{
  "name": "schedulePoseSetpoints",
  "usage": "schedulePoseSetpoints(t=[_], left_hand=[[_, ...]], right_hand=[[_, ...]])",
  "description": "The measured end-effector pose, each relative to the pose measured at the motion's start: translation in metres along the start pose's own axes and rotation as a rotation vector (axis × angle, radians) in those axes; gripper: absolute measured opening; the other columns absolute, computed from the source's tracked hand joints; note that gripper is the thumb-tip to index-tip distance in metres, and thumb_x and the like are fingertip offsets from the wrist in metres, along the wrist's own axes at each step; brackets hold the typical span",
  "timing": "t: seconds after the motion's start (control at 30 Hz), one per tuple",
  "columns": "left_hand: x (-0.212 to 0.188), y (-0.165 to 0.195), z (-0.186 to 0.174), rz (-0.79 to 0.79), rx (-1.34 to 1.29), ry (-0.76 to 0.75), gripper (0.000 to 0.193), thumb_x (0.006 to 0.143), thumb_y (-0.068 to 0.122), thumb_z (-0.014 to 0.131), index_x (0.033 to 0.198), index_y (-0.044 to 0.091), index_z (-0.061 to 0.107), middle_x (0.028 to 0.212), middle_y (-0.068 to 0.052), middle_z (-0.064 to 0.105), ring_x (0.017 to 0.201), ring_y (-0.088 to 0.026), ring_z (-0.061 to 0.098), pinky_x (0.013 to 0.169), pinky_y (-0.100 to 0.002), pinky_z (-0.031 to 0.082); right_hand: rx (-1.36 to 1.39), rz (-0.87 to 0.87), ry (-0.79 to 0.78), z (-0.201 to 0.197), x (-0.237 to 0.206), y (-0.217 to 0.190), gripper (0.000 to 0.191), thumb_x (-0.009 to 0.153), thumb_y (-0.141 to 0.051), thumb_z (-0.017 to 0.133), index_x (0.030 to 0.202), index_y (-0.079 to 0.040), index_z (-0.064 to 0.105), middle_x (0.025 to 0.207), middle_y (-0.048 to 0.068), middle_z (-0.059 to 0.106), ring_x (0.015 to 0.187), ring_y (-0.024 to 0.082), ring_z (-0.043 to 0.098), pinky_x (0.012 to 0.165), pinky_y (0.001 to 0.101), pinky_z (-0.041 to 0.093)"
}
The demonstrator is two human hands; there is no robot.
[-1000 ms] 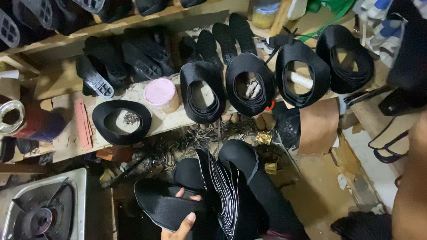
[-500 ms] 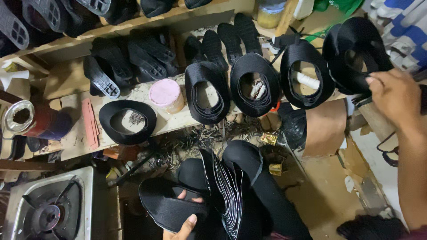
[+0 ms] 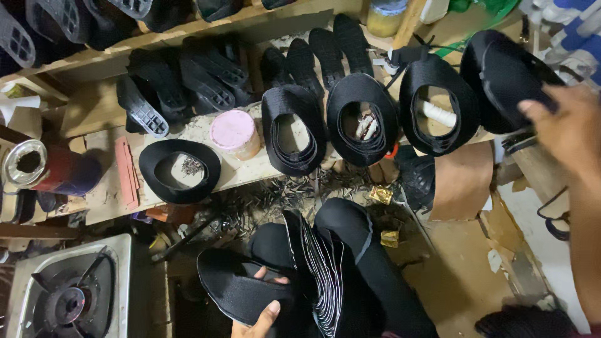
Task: The person sits on the floor and unties a strap bundling a stack of black shoe uppers. They then take the uppers one at a time, turn and flex each one, and stack the finished pieces on the workbench alongside other completed uppers.
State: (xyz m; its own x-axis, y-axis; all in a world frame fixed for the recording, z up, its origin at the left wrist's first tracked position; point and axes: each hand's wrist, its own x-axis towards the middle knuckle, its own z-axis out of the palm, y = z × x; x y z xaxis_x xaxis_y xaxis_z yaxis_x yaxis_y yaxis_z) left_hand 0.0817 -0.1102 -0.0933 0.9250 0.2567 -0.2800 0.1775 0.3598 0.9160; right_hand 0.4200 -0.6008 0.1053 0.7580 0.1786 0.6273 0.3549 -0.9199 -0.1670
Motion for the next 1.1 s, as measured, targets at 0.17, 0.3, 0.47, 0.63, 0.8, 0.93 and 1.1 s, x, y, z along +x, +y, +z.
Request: schedulePoseSetpoints(t=[0.17,0.3,0.47,0.63,0.8,0.93,1.1], left_hand=[[0.001,0.003,0.001,-0.053,0.084,0.032,0.08,0.075,0.005,0.074,0.147,-0.001,0.041,0.116,-0.025,0.076,0.115,-0.033,0.072,0.107,-0.049,0.05],[0.001,0.0,0.005,-0.01,-0.018,-0.005,0.078,0.077,0.003,0.074,0.147,-0.001,0.04,0.118,-0.027,0.074,0.115,-0.034,0.07,0.106,-0.05,0.049],[0.002,0.002,0.002,0.014,0.014,-0.019,0.076,0.078,0.0,0.072,0.147,-0.001,0.041,0.118,-0.027,0.074,0.116,-0.033,0.07,0.106,-0.048,0.049],[-0.003,0.001,0.006,-0.039,-0.095,0.055,0.076,0.076,-0.004,0.07,0.147,-0.001,0.042,0.117,-0.029,0.073,0.114,-0.035,0.07,0.104,-0.05,0.05],[-0.001,0.002,0.004,-0.011,-0.054,0.005,0.077,0.077,-0.003,0.069,0.148,0.0,0.04,0.12,-0.027,0.072,0.116,-0.033,0.069,0.106,-0.048,0.049],[-0.002,0.001,0.001,-0.015,-0.023,-0.004,0.076,0.077,-0.002,0.07,0.147,-0.002,0.041,0.119,-0.027,0.073,0.115,-0.034,0.069,0.104,-0.048,0.05],[-0.001,0.001,0.007,0.017,0.002,-0.003,0.079,0.077,0.001,0.071,0.149,-0.003,0.039,0.12,-0.027,0.073,0.118,-0.035,0.069,0.108,-0.051,0.048]], right_hand=[[0.472,0.183,0.11,-0.001,0.014,-0.004,0.035,0.107,-0.022,0.066,0.134,0.0,0.063,0.119,0.019,0.065,0.105,0.031,0.063,0.096,0.039,0.051],[0.172,0.028,-0.053,0.002,0.019,0.015,0.027,0.11,-0.016,0.071,0.131,0.0,0.067,0.113,0.023,0.069,0.1,0.033,0.067,0.093,0.0398,0.053],[0.022,0.059,-0.255,0.018,0.016,0.045,0.028,0.106,-0.019,0.075,0.128,-0.001,0.068,0.101,0.023,0.072,0.09,0.03,0.072,0.089,0.0382,0.057],[0.048,0.12,-0.29,0.025,0.001,0.049,0.031,0.104,-0.026,0.075,0.124,-0.002,0.07,0.1,0.023,0.073,0.089,0.034,0.073,0.088,0.0424,0.057],[-0.25,0.082,-0.245,0.023,-0.001,0.025,0.041,0.098,-0.038,0.081,0.12,-0.004,0.073,0.109,0.025,0.07,0.1,0.037,0.068,0.094,0.0429,0.055],[-0.334,-0.123,-0.133,0.018,-0.001,0.006,0.049,0.095,-0.043,0.079,0.125,-0.005,0.072,0.118,0.023,0.066,0.111,0.036,0.063,0.098,0.0412,0.052],[-0.225,0.022,-0.379,0.02,0.015,0.006,0.051,0.09,-0.043,0.084,0.122,-0.005,0.075,0.11,0.023,0.071,0.108,0.04,0.066,0.095,0.0474,0.052]])
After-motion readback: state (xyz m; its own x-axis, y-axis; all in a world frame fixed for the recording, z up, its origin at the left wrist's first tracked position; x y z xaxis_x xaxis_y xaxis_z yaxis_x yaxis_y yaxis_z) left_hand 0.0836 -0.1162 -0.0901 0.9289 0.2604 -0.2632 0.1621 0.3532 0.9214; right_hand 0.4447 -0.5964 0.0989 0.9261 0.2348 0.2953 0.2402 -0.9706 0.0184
